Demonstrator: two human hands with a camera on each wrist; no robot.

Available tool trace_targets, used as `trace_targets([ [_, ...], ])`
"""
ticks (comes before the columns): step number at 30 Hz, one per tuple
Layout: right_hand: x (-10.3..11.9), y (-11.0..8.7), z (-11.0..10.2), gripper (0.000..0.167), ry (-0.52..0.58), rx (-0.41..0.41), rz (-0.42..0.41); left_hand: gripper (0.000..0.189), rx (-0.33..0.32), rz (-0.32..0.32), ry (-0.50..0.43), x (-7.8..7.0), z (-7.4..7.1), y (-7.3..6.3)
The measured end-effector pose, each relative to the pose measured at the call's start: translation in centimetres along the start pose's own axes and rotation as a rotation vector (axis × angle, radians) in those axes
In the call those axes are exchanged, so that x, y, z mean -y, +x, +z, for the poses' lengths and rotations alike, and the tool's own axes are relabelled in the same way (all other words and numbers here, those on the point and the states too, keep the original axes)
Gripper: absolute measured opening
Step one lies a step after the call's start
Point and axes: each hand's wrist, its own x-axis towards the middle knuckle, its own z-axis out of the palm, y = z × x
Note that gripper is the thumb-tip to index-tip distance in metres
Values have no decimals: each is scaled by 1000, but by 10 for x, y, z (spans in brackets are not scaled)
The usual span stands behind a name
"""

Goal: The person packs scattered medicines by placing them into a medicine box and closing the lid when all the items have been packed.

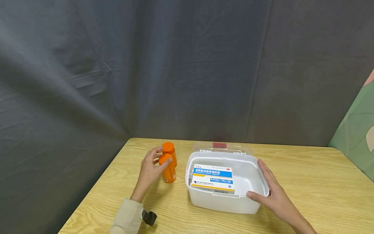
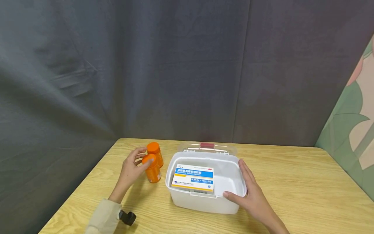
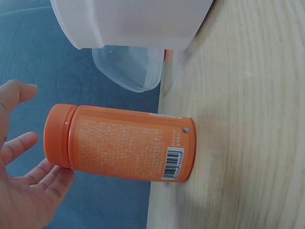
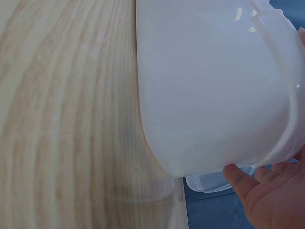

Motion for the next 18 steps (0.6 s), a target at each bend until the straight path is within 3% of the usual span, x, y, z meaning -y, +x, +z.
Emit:
trace_targets([
  [9, 0, 0, 0, 106, -7, -3, 5, 44, 56, -58, 33, 2, 2, -2],
  [18, 0, 0, 0, 105, 2, -3, 5, 38, 81, -51, 50, 7, 1, -4],
])
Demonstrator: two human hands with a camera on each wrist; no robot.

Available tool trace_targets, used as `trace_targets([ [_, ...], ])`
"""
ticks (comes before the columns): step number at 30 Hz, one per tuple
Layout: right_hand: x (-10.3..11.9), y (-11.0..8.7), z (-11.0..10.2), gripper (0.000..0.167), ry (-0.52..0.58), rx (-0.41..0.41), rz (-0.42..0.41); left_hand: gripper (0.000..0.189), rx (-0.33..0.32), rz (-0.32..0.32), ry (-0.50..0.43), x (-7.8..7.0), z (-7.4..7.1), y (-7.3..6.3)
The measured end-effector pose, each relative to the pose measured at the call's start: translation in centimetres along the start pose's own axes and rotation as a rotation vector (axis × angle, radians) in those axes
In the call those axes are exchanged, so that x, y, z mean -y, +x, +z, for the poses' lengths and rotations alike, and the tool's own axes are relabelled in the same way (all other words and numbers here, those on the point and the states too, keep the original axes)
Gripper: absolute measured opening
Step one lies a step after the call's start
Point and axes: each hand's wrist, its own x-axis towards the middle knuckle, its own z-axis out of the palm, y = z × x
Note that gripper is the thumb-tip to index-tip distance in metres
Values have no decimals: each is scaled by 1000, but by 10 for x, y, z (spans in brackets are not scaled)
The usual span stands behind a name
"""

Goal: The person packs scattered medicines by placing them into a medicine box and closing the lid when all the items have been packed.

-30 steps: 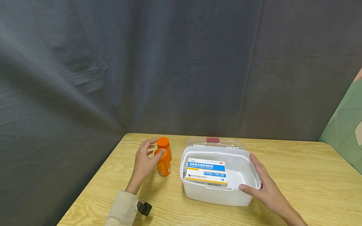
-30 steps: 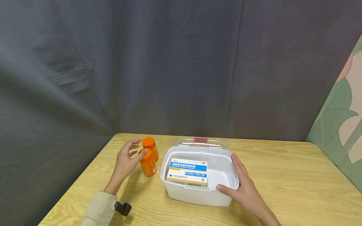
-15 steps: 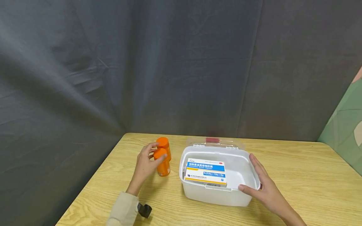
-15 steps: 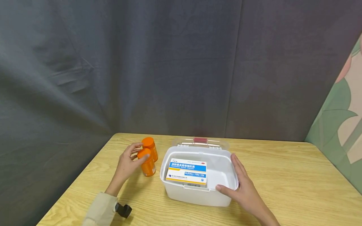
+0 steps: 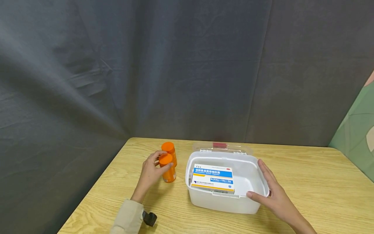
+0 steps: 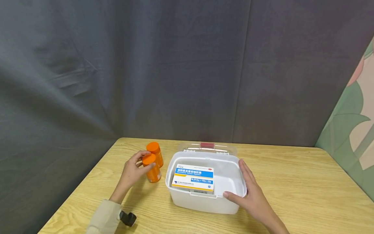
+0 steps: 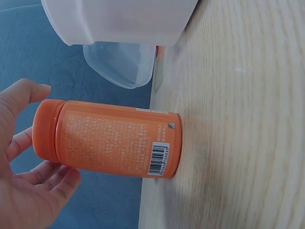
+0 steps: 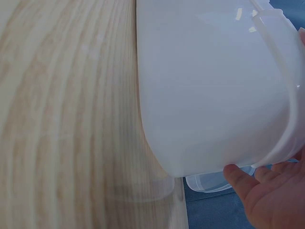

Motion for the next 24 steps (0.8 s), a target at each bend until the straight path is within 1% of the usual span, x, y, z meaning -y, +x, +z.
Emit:
trace_targets([
  [6, 0, 0, 0, 105, -5, -1, 4, 33, -3, 9, -2, 2, 1, -1],
  [14, -1, 0, 0, 106, -3, -3, -13, 32, -2, 4, -25, 4, 1, 0],
  [24, 1, 0, -1, 106, -17, 5, -5, 35, -51, -19, -37, 4, 2, -1],
])
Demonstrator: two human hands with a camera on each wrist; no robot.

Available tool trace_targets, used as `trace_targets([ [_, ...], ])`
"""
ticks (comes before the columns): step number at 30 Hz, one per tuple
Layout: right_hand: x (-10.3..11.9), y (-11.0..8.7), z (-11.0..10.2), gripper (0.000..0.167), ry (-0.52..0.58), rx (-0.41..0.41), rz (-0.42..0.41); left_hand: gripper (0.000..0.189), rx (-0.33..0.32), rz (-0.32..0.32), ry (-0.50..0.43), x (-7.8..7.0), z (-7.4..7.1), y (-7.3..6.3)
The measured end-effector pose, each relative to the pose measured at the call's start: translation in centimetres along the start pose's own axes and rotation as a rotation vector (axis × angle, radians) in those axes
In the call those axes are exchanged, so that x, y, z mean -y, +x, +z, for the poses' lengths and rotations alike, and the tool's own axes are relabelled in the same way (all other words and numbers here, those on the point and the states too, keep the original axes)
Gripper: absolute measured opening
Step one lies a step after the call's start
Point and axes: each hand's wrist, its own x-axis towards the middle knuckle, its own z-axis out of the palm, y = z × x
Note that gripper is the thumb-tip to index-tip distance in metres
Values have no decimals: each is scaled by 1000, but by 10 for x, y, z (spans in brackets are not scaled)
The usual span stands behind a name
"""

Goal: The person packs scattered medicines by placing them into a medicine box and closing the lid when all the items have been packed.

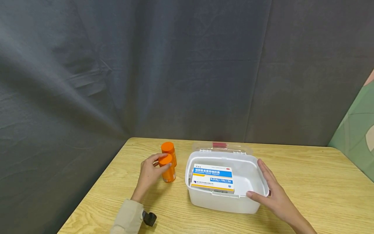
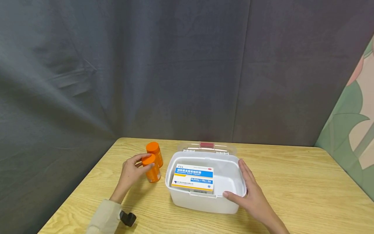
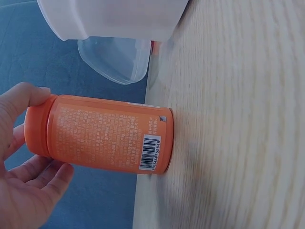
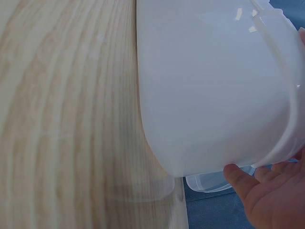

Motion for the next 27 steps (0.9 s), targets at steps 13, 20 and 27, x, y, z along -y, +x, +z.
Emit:
trace_targets([
  [13, 0, 0, 0, 107, 2, 0, 10, 33, -40, 19, 13, -5, -2, 2],
  [20, 0, -1, 0, 106, 4, -1, 2, 34, -33, 35, 38, -13, -4, 1],
  [27, 1, 0, 0, 107, 6, 3, 6, 34, -37, 52, 39, -21, -8, 1],
])
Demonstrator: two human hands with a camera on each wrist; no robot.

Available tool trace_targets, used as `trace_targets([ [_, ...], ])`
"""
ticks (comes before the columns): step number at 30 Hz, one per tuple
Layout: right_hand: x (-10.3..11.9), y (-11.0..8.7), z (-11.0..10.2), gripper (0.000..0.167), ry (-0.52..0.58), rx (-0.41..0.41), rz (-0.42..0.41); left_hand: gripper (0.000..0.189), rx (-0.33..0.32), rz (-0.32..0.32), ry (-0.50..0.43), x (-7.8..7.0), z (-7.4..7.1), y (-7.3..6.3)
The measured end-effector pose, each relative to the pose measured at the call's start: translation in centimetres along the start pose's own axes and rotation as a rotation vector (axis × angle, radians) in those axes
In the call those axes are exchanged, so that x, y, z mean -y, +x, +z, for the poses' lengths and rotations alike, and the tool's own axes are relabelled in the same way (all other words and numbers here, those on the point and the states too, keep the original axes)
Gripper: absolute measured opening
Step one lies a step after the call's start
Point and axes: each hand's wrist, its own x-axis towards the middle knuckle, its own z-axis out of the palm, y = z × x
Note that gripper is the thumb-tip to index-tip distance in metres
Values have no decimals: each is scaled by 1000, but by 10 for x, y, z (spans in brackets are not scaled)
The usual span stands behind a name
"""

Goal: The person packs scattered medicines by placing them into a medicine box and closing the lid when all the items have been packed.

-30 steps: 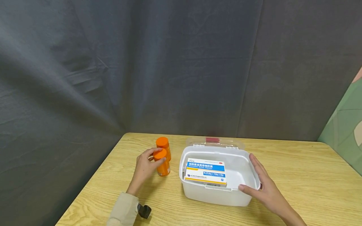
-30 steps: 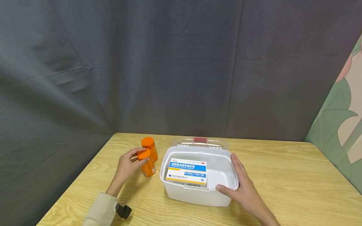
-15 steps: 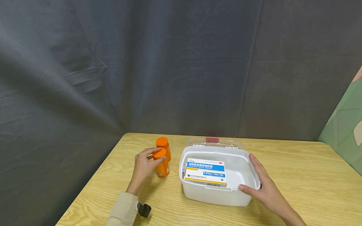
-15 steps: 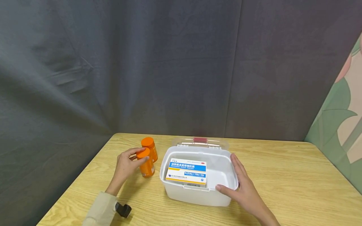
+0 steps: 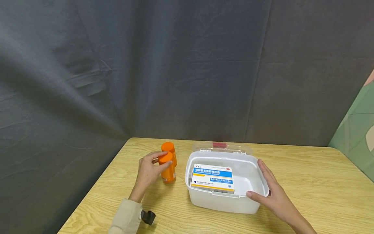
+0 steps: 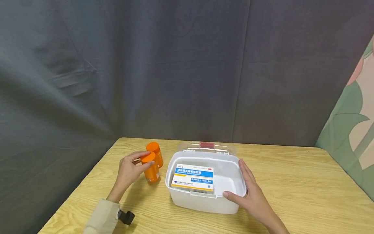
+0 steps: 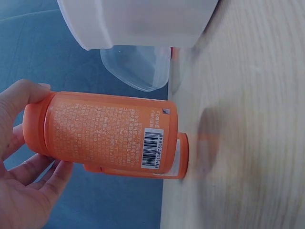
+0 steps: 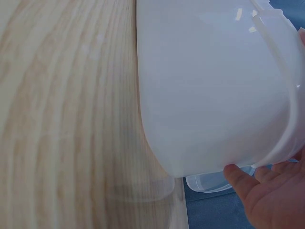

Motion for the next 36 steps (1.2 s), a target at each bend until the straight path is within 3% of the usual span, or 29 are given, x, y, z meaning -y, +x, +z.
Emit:
trace_targets([
  [36, 0, -1, 0, 110, 2, -25, -14, 34, -23, 115, 13, -33, -11, 9],
])
